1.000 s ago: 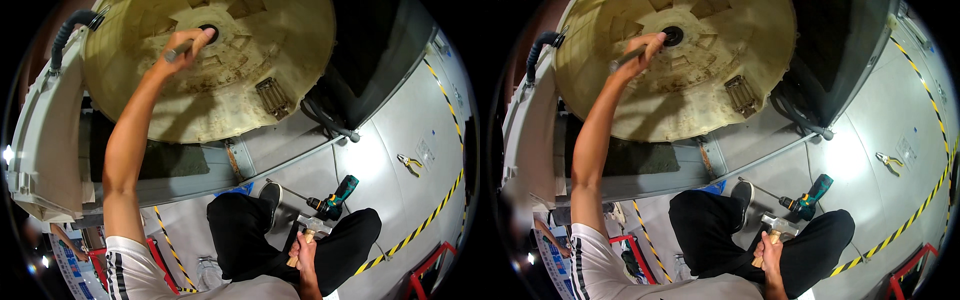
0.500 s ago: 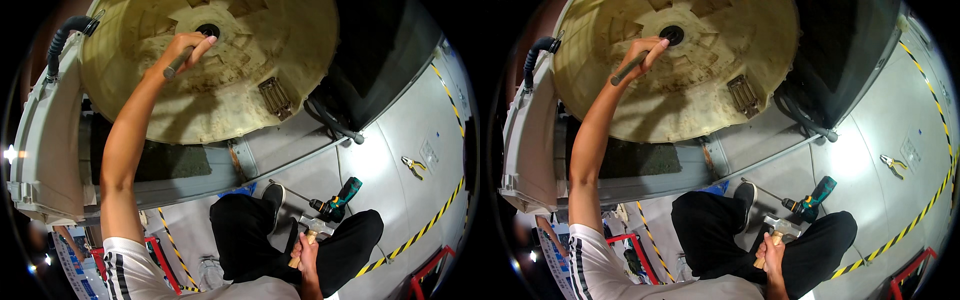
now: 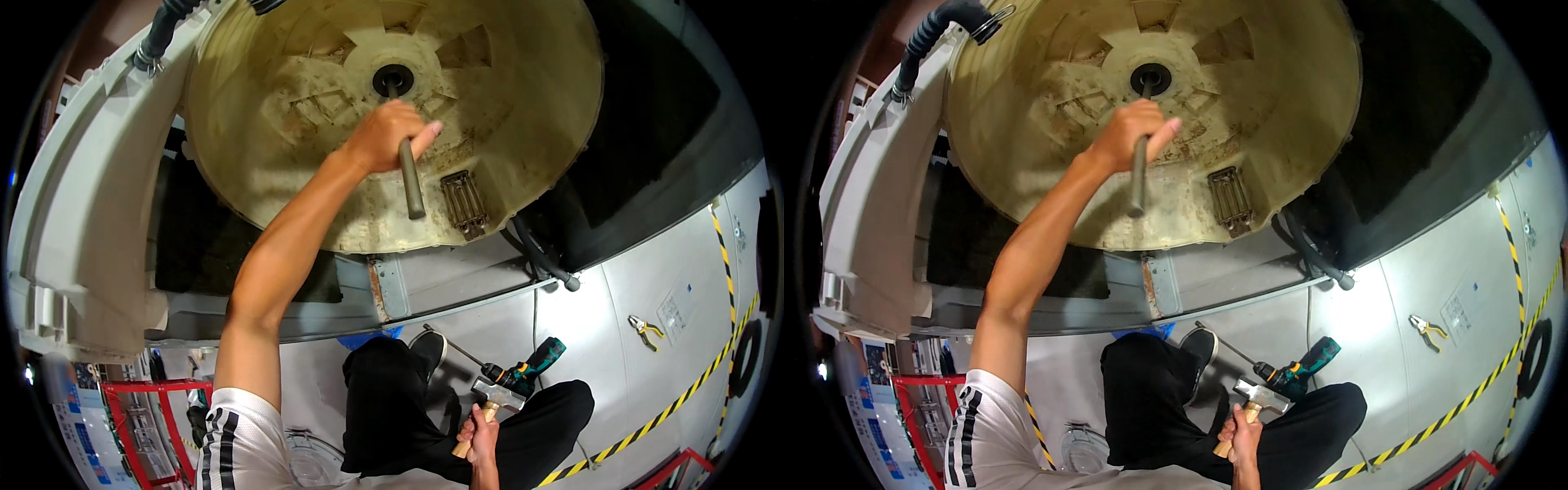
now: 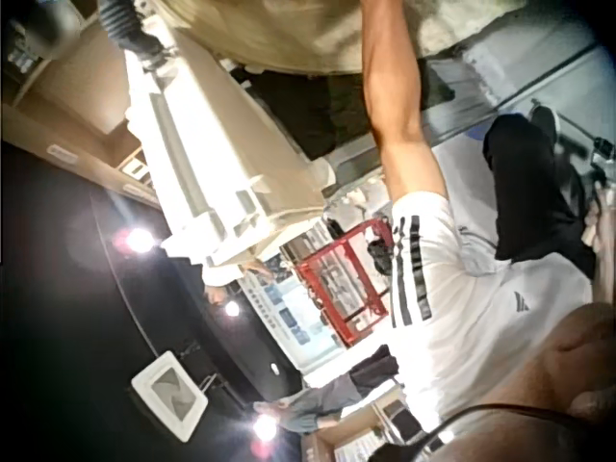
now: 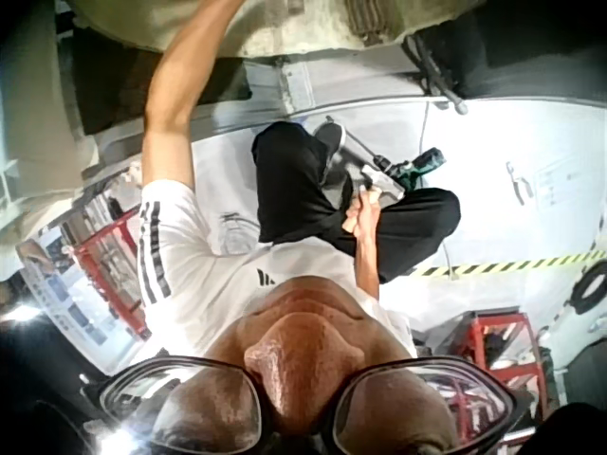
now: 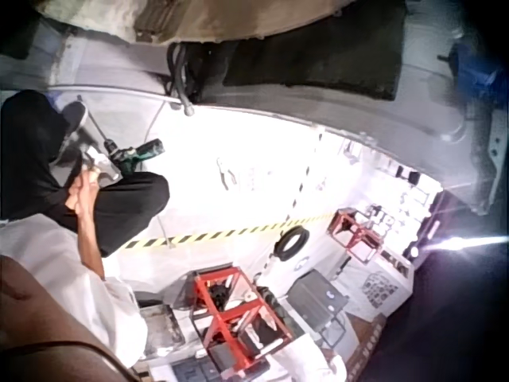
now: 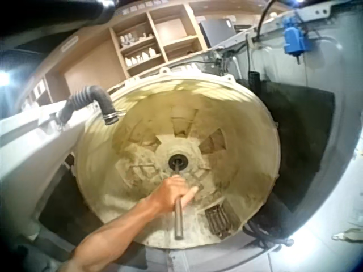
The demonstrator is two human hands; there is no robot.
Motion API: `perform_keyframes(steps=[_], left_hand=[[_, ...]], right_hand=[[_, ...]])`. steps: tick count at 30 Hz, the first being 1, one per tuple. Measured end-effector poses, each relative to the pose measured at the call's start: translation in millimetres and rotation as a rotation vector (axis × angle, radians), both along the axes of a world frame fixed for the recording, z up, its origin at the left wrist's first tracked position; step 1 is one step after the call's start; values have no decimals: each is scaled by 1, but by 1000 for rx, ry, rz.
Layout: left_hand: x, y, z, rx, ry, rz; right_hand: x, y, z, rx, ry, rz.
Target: The person removes a drum from a washing machine chassis, places it on the floor, and uses a metal rod and a hammer to strike the center of the outer tub assembly while it is tilted.
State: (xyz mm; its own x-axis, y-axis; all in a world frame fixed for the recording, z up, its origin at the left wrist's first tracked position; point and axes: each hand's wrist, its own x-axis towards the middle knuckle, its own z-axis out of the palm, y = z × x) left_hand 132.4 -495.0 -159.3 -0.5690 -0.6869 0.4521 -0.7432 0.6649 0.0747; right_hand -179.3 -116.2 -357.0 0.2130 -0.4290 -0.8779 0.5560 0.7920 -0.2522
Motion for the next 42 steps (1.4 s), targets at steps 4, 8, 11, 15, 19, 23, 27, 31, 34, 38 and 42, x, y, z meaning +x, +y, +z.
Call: perform_keyframes(steps=[4,8,11,15,19,23,27,31,34,38,42], left_hand=[[-2,0,31,70,424,164],[17,-11,35,127,699,328],[15,-19,38,124,682,252],[7,-22,28,145,652,248],[8,-18,20,86,503,161],[1,-17,9,6,342,72],[0,-21,-1,-60,262,-44],[-2,-20,-3,-60,294,-40],[0,-22,-6,-57,314,-23],[-5,-28,1,-77,318,-37],[-6,-27,6,6,305,44]], right_hand=[[-1,-4,1,13,26,13],[1,-7,2,12,30,39],[3,-4,0,15,10,32],[5,-5,1,11,15,18],[8,-10,7,-46,1,16],[11,-30,23,-200,28,6],[23,-62,47,-525,80,-28],[44,-104,76,-932,234,-17],[53,-126,122,-984,208,-9],[68,-157,122,-1344,507,7],[84,-184,141,-1497,610,55]])
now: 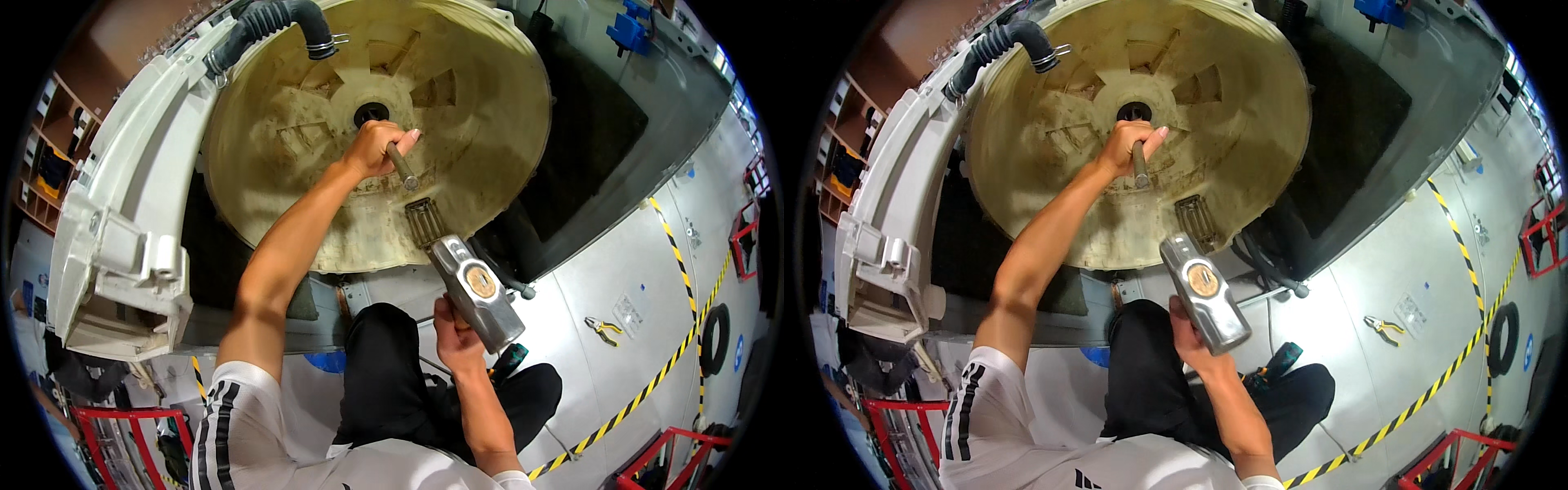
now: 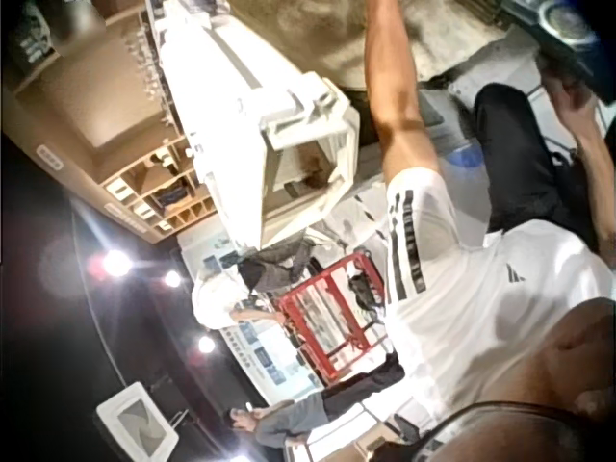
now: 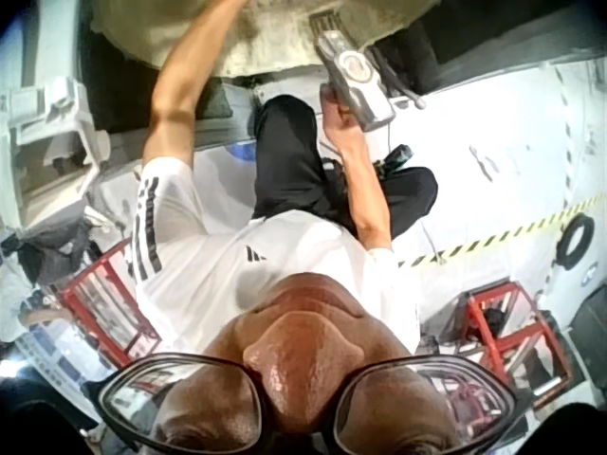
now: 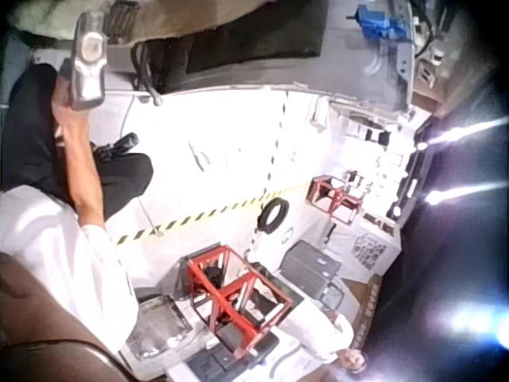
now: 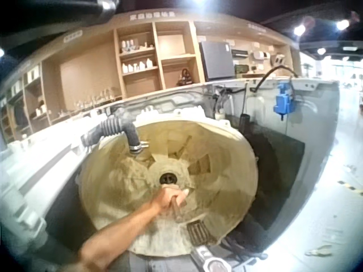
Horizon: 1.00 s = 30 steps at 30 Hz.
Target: The person removes a drum from a washing machine chassis, places it on the floor, and uses a metal rod and a hammer to strike the center of the outer tub assembly while it is tilted.
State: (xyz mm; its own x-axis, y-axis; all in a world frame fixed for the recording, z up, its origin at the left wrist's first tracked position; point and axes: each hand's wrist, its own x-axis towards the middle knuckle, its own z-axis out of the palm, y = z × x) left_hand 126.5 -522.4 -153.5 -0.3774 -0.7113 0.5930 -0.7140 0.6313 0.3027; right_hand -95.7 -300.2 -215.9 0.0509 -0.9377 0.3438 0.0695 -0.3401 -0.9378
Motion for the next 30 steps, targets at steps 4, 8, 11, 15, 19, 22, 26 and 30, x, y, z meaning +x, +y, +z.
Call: perform_keyframes(steps=[4,8,11,15,19,22,26,30], left_hand=[[3,1,-2,-42,-12,-41],[5,-4,-6,-69,-4,-75],[6,-3,-11,-91,-4,-129],[12,1,-13,-95,25,-41],[16,8,-18,-118,-20,-66],[6,8,-21,-78,0,-102],[4,6,-18,-124,-15,-54],[4,-5,-12,-139,-29,-53]], right_hand=[[13,-23,7,-186,209,-90],[5,-14,31,-233,299,-69],[13,-15,22,-295,469,-227],[35,-50,18,-114,229,-34],[28,-43,30,-348,186,-281],[21,-20,-9,-294,315,-241],[43,-33,-1,-351,321,-232],[44,-41,-2,-365,100,-279]])
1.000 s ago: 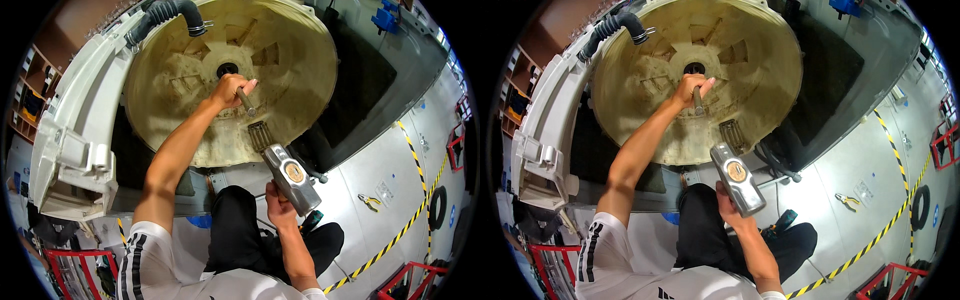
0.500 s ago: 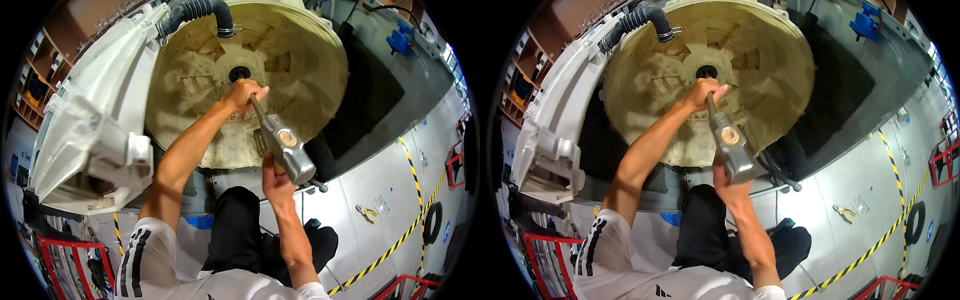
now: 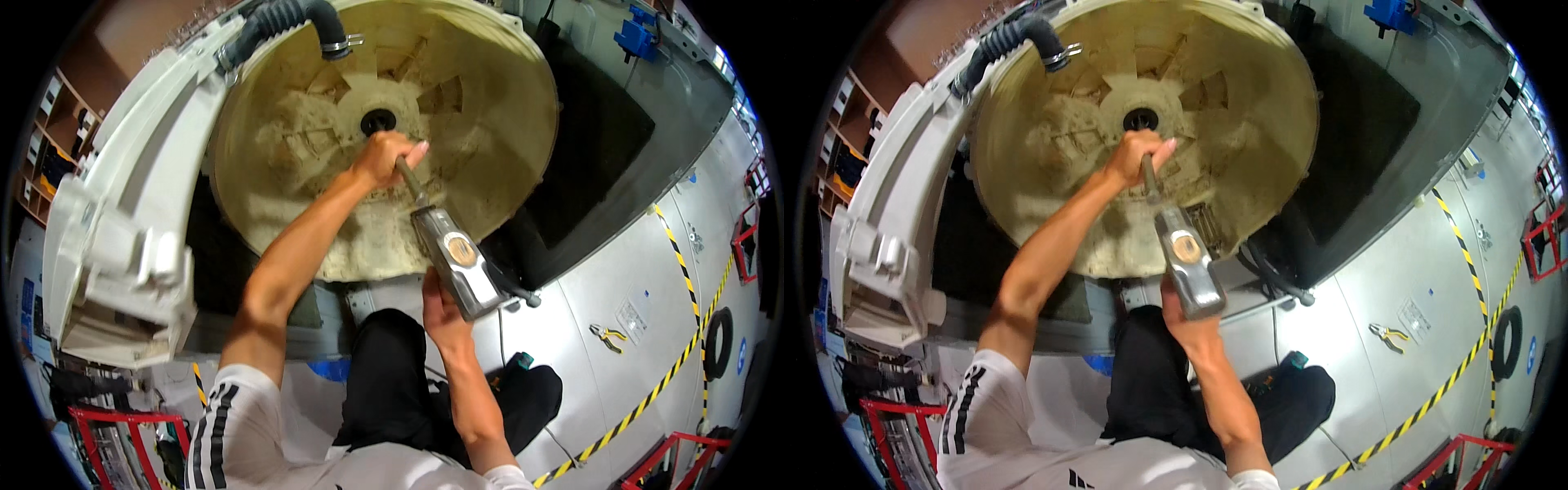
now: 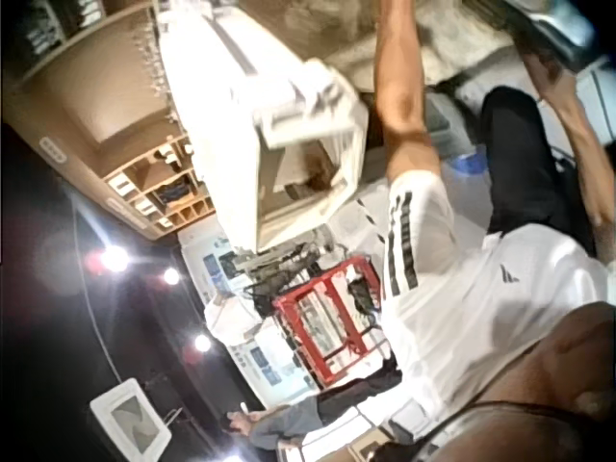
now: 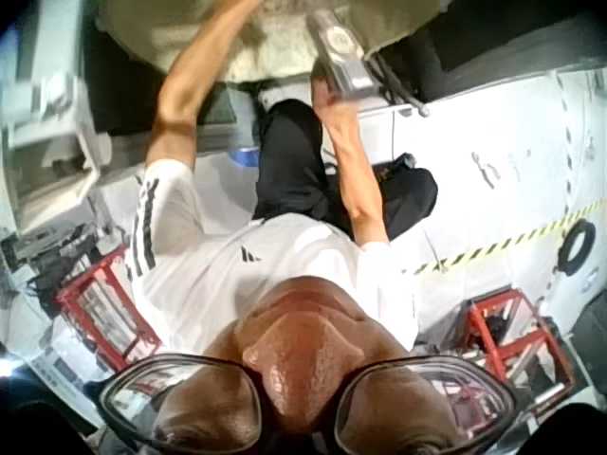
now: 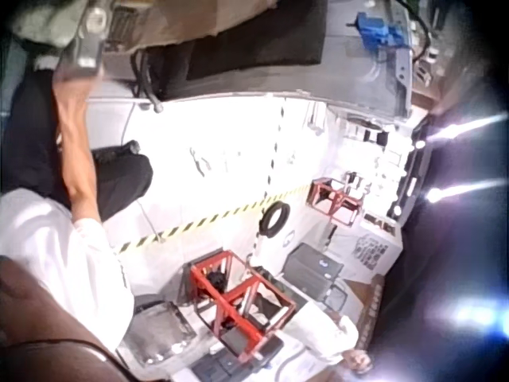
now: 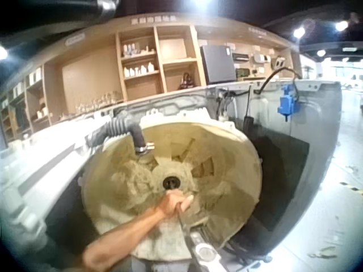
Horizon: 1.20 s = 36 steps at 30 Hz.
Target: The person removes a drum from a washing machine chassis, places it on the floor, and uses a metal rod and a hammer to strike the center of the outer tub assembly while it is tilted.
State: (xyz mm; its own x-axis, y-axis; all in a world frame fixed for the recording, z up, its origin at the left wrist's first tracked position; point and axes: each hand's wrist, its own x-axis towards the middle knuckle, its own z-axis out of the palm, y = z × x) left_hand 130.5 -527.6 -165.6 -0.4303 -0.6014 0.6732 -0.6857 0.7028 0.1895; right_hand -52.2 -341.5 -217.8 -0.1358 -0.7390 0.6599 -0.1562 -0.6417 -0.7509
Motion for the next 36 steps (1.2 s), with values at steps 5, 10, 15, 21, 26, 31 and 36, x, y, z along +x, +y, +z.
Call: perform_keyframes(steps=[5,10,15,21,26,31,36], left_hand=[[-6,10,-16,8,-9,-68],[6,10,-8,10,11,-19],[-4,13,-8,-44,56,-78],[1,14,-4,-24,194,-56],[-1,20,-8,-86,237,-52],[4,14,-13,-121,234,-70],[12,8,-2,-103,377,-6]], right_hand=[[-17,25,-19,266,-92,118],[-22,31,-21,200,-98,134],[-16,28,-35,102,180,92],[-6,16,-19,-13,61,100],[3,7,-7,-184,104,45],[3,17,-22,-99,199,116],[22,-22,-5,-53,40,98]])
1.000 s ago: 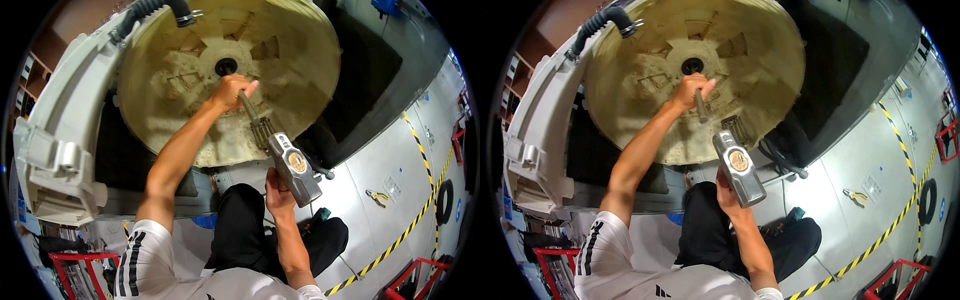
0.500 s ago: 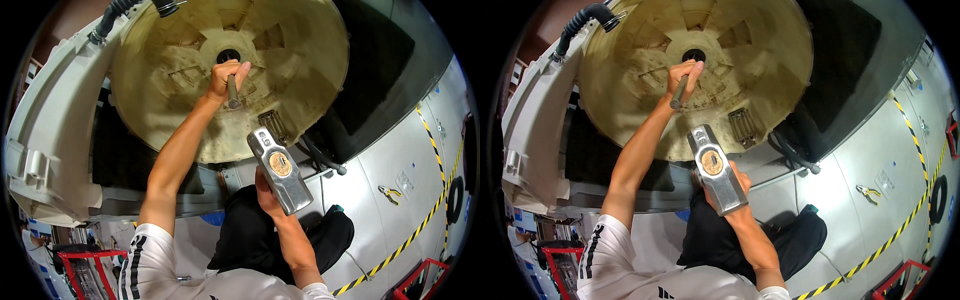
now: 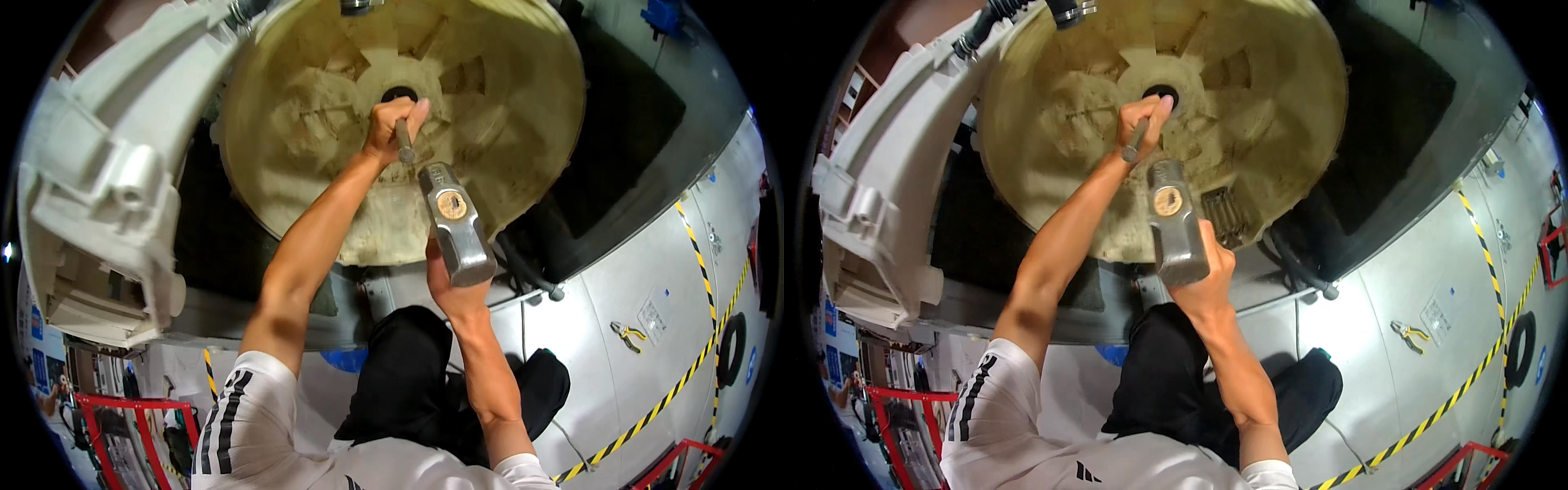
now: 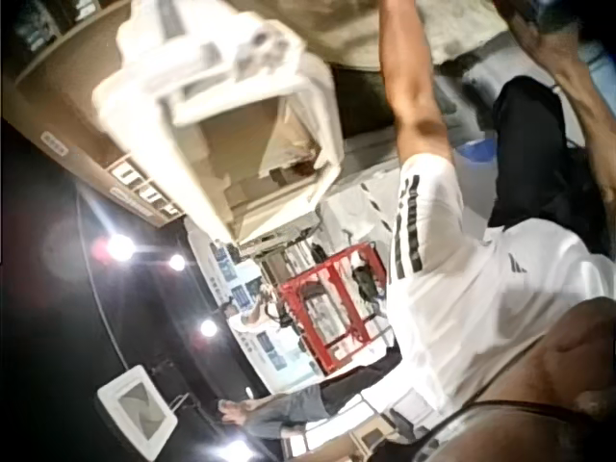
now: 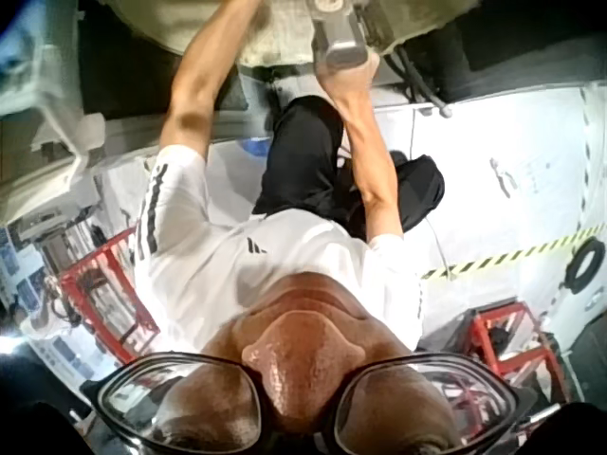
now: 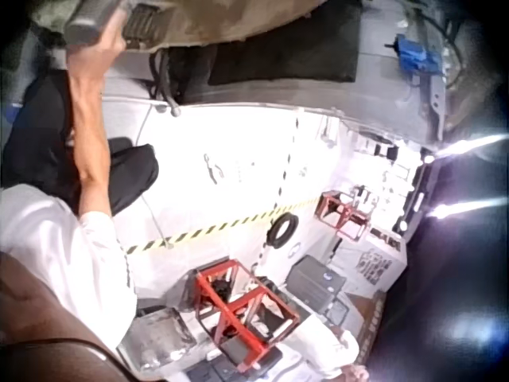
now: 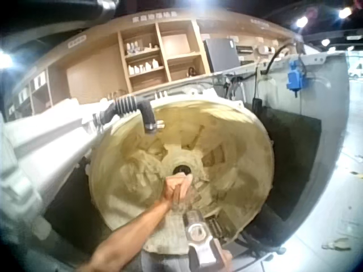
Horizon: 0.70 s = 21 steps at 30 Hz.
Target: The person removes a drum from a washing machine chassis, places it on the floor, and uses a metal rod and a hammer to strike the center of the outer tub assembly while it is tilted.
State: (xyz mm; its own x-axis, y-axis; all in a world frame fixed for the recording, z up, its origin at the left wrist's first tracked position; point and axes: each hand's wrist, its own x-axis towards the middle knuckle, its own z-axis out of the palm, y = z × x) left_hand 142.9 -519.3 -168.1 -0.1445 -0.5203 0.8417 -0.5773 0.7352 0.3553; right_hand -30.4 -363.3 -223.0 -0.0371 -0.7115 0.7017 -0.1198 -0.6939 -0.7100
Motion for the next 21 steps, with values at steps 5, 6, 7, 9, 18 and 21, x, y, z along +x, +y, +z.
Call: perform_keyframes(steps=[5,6,7,9,18,21], left_hand=[[-5,1,-17,-54,-166,-89],[-5,3,-14,-58,-192,-95],[-7,6,-13,-62,-219,-100],[-13,8,-17,-95,-234,-105],[-12,8,-25,-181,-202,-86],[1,8,-43,-194,-214,-82]], right_hand=[[-7,13,0,52,-2,-52],[-10,16,-4,48,26,-53],[-13,19,-9,45,54,-53],[-14,27,4,-36,41,-126],[-19,38,-5,13,57,-27],[-12,37,-6,31,19,-14]])
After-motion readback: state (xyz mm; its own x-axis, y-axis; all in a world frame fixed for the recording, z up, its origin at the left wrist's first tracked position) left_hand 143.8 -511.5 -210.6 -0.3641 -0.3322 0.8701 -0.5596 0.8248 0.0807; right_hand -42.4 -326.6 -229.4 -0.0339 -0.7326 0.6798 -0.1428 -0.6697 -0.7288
